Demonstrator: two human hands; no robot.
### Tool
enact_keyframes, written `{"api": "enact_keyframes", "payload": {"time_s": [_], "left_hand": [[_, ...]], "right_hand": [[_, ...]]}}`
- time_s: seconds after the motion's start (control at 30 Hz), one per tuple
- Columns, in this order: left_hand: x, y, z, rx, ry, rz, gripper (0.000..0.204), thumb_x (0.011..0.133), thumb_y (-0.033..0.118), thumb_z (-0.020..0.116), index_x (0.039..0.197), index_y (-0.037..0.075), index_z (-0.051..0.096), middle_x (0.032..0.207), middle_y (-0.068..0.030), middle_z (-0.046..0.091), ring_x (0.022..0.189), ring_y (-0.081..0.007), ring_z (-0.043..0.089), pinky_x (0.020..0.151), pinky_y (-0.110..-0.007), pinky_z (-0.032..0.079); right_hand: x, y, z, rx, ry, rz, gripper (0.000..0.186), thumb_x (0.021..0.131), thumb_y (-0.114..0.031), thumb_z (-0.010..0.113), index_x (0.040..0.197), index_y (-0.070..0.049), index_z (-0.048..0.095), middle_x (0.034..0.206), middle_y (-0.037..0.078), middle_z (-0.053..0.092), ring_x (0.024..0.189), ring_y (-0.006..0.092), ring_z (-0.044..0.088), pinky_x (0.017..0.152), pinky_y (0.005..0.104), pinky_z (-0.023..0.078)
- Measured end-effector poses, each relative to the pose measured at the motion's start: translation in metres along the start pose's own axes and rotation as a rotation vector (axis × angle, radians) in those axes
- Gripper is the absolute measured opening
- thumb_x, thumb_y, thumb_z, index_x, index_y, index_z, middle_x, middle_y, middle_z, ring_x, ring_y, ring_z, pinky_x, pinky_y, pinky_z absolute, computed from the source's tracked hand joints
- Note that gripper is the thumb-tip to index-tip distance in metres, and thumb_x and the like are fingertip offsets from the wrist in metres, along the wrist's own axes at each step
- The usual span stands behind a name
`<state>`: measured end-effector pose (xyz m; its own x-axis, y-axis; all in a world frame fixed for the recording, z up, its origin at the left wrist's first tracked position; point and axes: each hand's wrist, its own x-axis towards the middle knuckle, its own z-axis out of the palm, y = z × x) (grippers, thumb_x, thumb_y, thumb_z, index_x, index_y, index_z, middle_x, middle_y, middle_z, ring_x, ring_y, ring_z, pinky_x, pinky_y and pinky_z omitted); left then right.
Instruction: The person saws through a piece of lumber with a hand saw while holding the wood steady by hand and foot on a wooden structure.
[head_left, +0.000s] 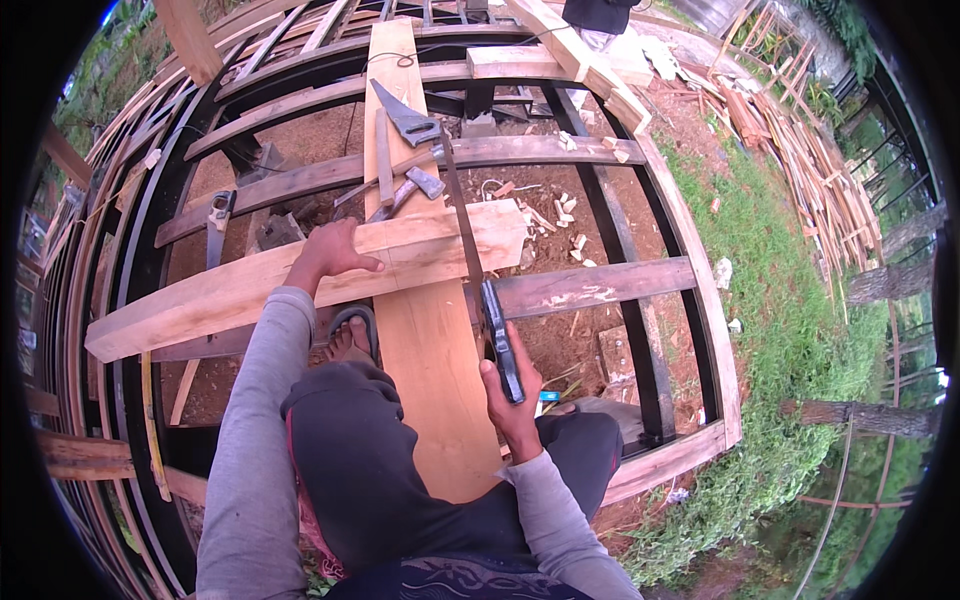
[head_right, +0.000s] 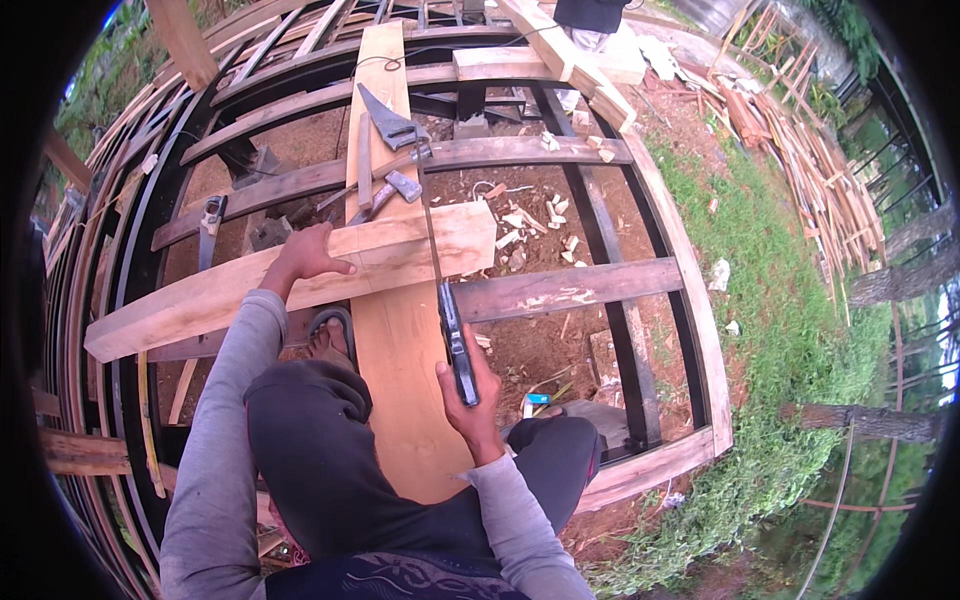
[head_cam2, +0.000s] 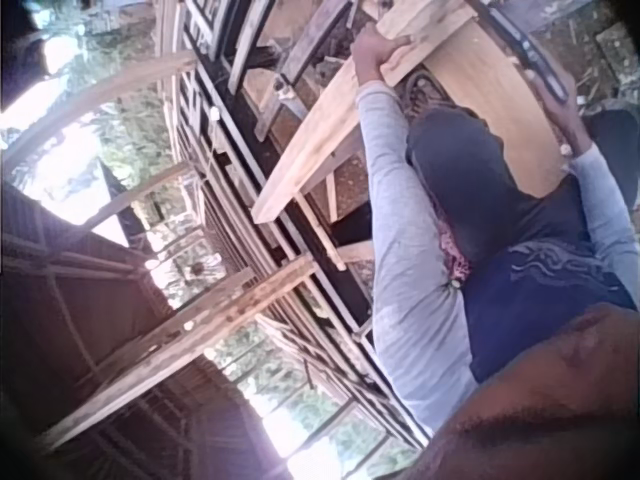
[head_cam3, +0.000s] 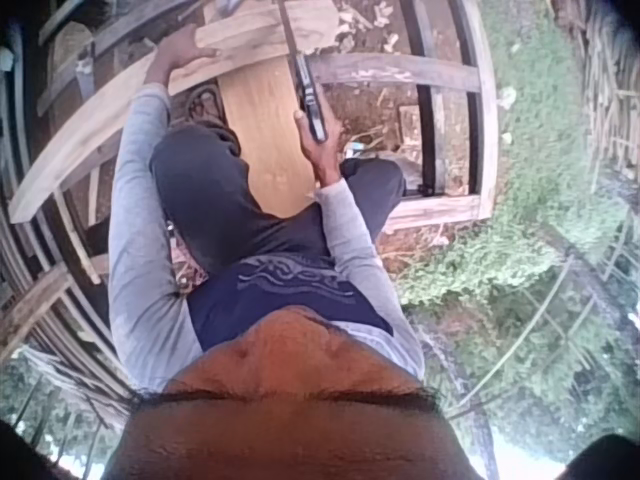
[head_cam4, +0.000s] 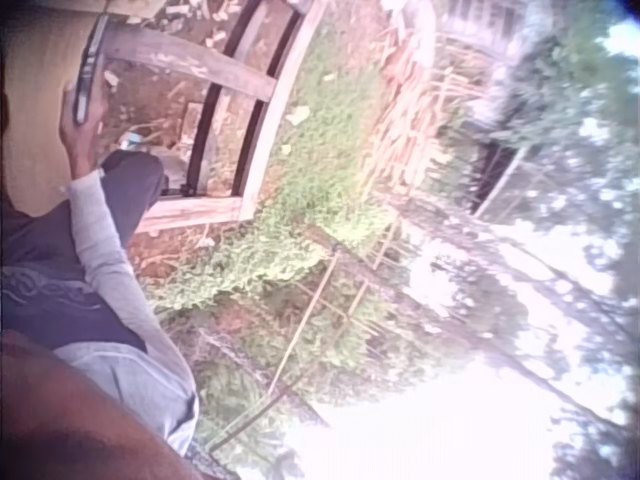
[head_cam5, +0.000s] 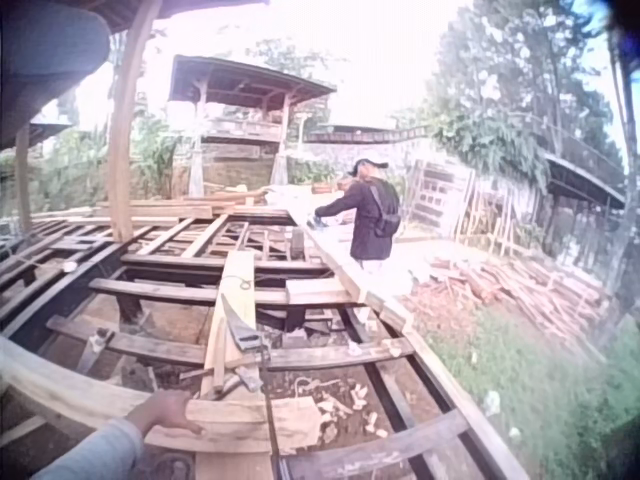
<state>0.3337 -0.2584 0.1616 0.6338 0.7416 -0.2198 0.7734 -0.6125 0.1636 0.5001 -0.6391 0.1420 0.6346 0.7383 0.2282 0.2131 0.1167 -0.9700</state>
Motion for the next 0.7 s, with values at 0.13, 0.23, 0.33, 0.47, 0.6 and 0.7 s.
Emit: {"api": "enact_keyframes", "payload": {"time_s": [0.13, 0.23, 0.33, 0.47, 0.6, 0.7], "left_hand": [[-0.002, -0.003, 0.001, -0.014, 0.003, 0.001, 0.104, 0.058, 0.08, 0.082, 0.117, -0.004, 0.066, 0.123, -0.028, 0.071, 0.118, -0.0424, 0.068, 0.1, -0.052, 0.051], [-0.007, -0.002, 0.002, -0.009, 0.03, 0.006, 0.105, 0.058, 0.08, 0.083, 0.119, -0.004, 0.065, 0.124, -0.0276, 0.071, 0.118, -0.0428, 0.068, 0.101, -0.053, 0.051], [-0.011, 0.002, 0.003, 0.0, 0.045, 0.007, 0.107, 0.058, 0.079, 0.082, 0.122, -0.004, 0.065, 0.124, -0.0267, 0.071, 0.118, -0.0429, 0.068, 0.101, -0.054, 0.05], [-0.018, 0.005, 0.006, 0.045, 0.071, 0.025, 0.106, 0.06, 0.078, 0.083, 0.124, -0.004, 0.064, 0.124, -0.026, 0.071, 0.118, -0.0428, 0.067, 0.101, -0.054, 0.05], [-0.006, -0.003, 0.007, 0.02, 0.055, 0.033, 0.104, 0.06, 0.076, 0.085, 0.122, -0.005, 0.063, 0.124, -0.0262, 0.07, 0.118, -0.0435, 0.067, 0.101, -0.053, 0.051], [-0.007, -0.009, 0.005, 0.01, 0.024, 0.021, 0.104, 0.06, 0.077, 0.084, 0.122, -0.004, 0.064, 0.123, -0.0273, 0.071, 0.117, -0.0443, 0.068, 0.1, -0.052, 0.052]], "right_hand": [[-0.008, -0.009, -0.003, -0.006, -0.049, 0.033, 0.064, 0.101, -0.015, 0.073, 0.155, 0.009, 0.049, 0.131, 0.02, 0.073, 0.111, 0.0158, 0.069, 0.098, 0.0317, 0.054], [-0.008, -0.016, -0.005, 0.007, -0.044, 0.026, 0.063, 0.101, -0.012, 0.072, 0.156, 0.009, 0.049, 0.131, 0.02, 0.072, 0.111, 0.0157, 0.068, 0.098, 0.0322, 0.054], [-0.013, -0.016, -0.004, 0.028, -0.016, 0.042, 0.063, 0.101, -0.011, 0.072, 0.156, 0.009, 0.049, 0.131, 0.02, 0.072, 0.111, 0.0162, 0.068, 0.098, 0.0323, 0.054], [-0.036, -0.032, -0.016, 0.05, -0.02, 0.076, 0.062, 0.101, -0.011, 0.072, 0.155, 0.009, 0.049, 0.129, 0.019, 0.073, 0.11, 0.0145, 0.068, 0.097, 0.0308, 0.053], [-0.109, -0.055, -0.056, -0.066, -0.076, 0.147, 0.064, 0.098, -0.012, 0.074, 0.153, 0.01, 0.051, 0.12, 0.017, 0.075, 0.096, 0.0113, 0.069, 0.089, 0.028, 0.054], [-0.144, -0.065, -0.077, -0.115, -0.075, 0.197, 0.065, 0.095, -0.008, 0.077, 0.151, 0.011, 0.052, 0.115, 0.017, 0.077, 0.084, 0.009, 0.068, 0.08, 0.0263, 0.055]]}}
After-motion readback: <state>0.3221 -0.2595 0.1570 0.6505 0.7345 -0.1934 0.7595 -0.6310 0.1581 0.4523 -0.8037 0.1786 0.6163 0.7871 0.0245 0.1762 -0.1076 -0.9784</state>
